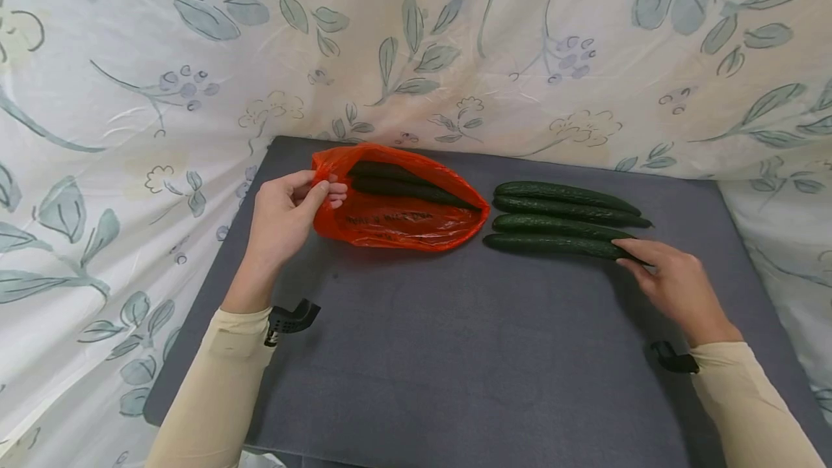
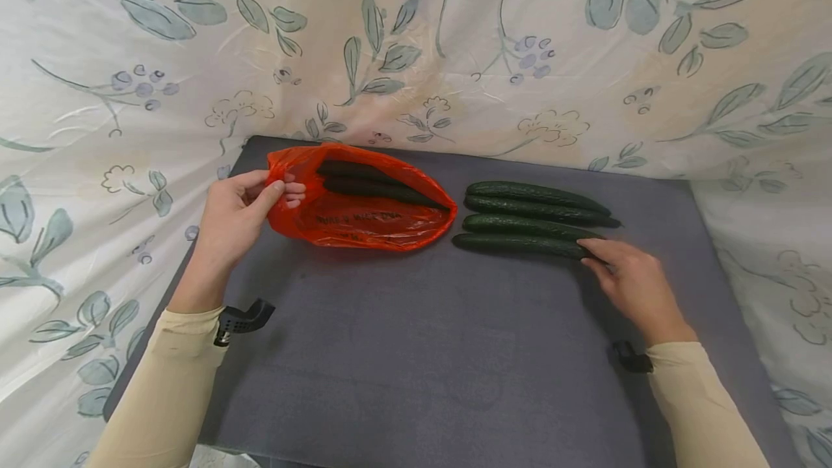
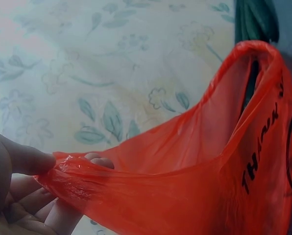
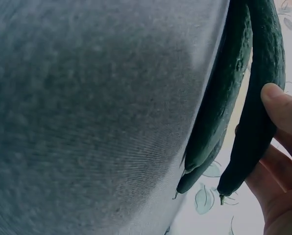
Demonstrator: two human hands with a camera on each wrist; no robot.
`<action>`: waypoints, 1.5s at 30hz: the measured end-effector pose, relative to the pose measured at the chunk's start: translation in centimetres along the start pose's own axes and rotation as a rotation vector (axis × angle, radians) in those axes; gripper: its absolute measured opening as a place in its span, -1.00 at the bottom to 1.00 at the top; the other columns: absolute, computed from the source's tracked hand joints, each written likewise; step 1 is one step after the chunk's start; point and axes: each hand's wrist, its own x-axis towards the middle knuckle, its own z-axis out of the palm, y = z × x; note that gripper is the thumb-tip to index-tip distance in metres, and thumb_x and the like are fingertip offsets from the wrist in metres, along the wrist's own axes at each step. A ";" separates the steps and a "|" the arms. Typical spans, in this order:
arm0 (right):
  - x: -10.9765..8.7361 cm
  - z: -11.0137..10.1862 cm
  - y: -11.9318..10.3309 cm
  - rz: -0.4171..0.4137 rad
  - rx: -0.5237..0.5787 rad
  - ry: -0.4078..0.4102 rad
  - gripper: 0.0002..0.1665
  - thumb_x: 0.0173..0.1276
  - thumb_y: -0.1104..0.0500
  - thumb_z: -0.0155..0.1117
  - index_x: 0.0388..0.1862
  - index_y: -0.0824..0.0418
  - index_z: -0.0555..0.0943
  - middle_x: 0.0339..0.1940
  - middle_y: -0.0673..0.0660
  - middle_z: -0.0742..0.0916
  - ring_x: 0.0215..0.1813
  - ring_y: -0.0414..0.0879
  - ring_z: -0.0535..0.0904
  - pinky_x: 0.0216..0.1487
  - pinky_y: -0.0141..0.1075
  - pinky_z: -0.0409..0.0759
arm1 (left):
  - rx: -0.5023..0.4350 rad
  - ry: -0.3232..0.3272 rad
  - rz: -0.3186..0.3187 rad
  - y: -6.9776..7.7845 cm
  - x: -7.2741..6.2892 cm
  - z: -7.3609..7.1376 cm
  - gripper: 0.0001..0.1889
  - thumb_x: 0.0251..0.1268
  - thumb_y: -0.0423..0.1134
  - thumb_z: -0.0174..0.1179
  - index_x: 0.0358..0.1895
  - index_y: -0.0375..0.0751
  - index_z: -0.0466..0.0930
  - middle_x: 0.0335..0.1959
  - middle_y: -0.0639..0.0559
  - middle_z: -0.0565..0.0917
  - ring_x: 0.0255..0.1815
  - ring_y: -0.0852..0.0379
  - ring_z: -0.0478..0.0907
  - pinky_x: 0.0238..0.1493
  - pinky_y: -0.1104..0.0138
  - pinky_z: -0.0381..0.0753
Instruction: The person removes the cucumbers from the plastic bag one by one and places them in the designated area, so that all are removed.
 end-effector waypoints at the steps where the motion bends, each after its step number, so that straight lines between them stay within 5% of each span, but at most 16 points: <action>1: 0.0 0.1 0.1 -0.006 0.005 0.002 -0.34 0.13 0.47 0.69 0.26 0.24 0.78 0.06 0.29 0.84 -0.16 0.24 0.81 -0.26 0.23 0.74 | 0.010 0.001 0.005 0.0 0.0 0.0 -0.70 0.66 -0.35 0.23 0.19 -0.57 0.68 -0.06 -0.29 0.83 -0.15 0.08 0.85 0.06 0.36 0.78; 14: 0.2 0.6 0.6 0.015 -0.030 -0.089 -0.37 0.14 0.46 0.68 0.24 0.33 0.76 0.07 0.38 0.81 -0.02 0.35 0.76 -0.10 0.33 0.70 | -0.001 -0.003 -0.017 0.0 -0.2 0.0 -0.69 0.66 -0.36 0.23 0.23 -0.57 0.66 -0.04 -0.30 0.82 -0.17 0.15 0.84 0.06 0.36 0.77; 29: 0.3 0.8 0.1 0.018 -0.053 -0.023 -0.38 0.09 0.44 0.72 0.19 0.32 0.78 0.08 0.36 0.80 0.05 0.36 0.73 -0.03 0.34 0.67 | -0.012 -0.001 0.003 -0.1 -0.3 -0.3 -0.72 0.66 -0.37 0.23 0.20 -0.54 0.68 -0.05 -0.32 0.82 -0.17 0.15 0.84 0.05 0.35 0.78; 45: 4.5 1.9 -4.7 0.075 -0.008 -0.049 -0.33 0.30 0.23 0.67 0.38 0.24 0.70 0.27 0.37 0.74 0.19 0.36 0.69 0.02 0.37 0.66 | 0.006 -0.008 -0.007 -0.1 -0.4 -0.3 -0.68 0.66 -0.36 0.23 0.23 -0.57 0.66 -0.04 -0.29 0.82 -0.14 0.04 0.85 0.06 0.36 0.77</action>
